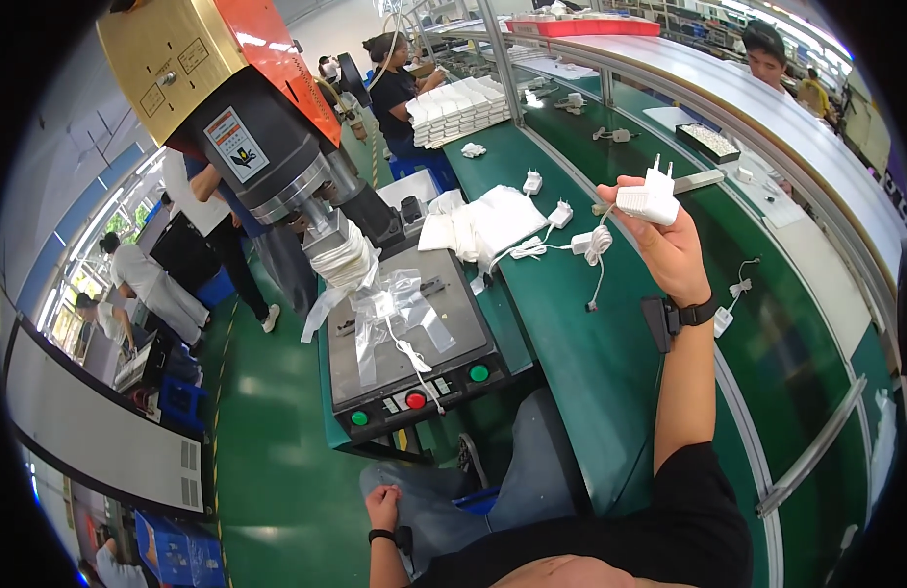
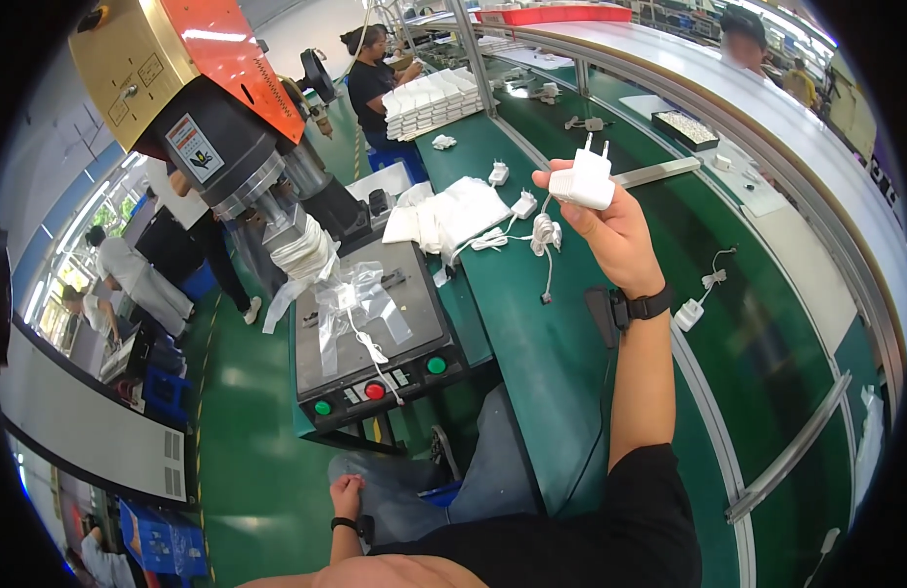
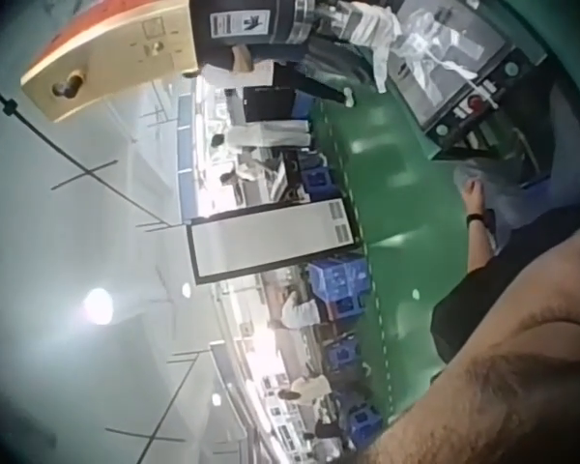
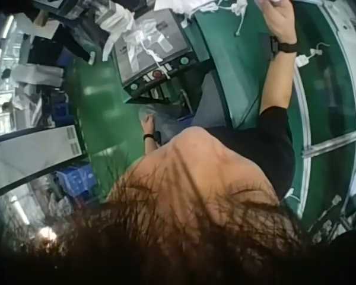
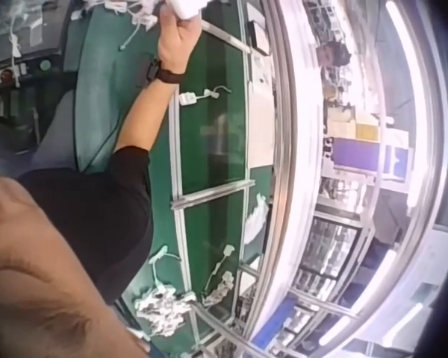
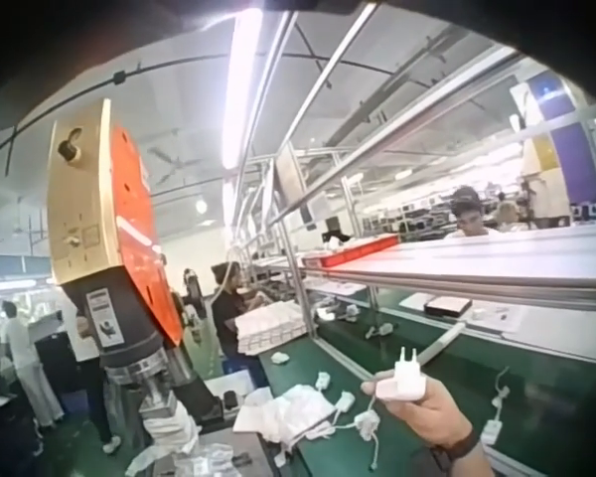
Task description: The person picks up chargers from a conveyor belt, wipes them with a cloth, and places them into plastic bags on a machine to be sealed.
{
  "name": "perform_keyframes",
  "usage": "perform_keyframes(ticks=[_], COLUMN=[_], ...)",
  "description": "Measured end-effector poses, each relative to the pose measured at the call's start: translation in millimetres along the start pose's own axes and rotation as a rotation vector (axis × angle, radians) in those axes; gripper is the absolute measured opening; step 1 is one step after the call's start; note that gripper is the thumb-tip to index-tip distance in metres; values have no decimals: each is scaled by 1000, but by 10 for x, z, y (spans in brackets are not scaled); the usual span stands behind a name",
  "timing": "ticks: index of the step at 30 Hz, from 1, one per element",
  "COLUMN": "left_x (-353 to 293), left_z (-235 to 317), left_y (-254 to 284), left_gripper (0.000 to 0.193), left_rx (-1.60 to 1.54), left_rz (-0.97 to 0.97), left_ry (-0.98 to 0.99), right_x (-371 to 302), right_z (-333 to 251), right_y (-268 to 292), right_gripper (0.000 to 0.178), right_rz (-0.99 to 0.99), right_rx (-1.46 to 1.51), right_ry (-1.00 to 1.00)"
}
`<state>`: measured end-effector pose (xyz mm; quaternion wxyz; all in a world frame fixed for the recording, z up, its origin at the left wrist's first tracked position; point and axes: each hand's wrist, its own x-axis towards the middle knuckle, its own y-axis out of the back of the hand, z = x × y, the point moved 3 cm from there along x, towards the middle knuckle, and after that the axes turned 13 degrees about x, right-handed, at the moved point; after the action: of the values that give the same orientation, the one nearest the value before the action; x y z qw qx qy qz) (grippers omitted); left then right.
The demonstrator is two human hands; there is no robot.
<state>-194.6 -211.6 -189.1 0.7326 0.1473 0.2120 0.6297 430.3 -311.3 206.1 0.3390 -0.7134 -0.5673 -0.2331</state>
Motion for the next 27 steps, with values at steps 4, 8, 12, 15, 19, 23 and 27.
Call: perform_keyframes(ticks=[4,8,12,15,19,23,27], left_x=[-12,-25,-30,-115,34,15,-20], left_z=[61,78,-195,-29,-25,-25,3], left_y=[-3,-34,-32,-37,-71,-45,7], left_gripper=[18,17,19,24,24,21,20], left_rx=[-13,2,-143,60,155,2,-8], left_rz=[-7,-18,13,40,27,76,78], left_ry=[-1,-13,34,14,-48,14,9], right_x=[-13,-53,-14,-43,-61,7,-281], right_z=[-18,-66,8,60,92,566,1360], right_y=[17,39,-32,52,186,510,980], right_gripper=[44,45,46,47,43,29,20], right_rz=[-22,-15,-1,78,114,134,409], right_rx=[-10,-14,-15,28,215,225,51], right_ry=[1,-8,-12,-15,-126,-163,-333])
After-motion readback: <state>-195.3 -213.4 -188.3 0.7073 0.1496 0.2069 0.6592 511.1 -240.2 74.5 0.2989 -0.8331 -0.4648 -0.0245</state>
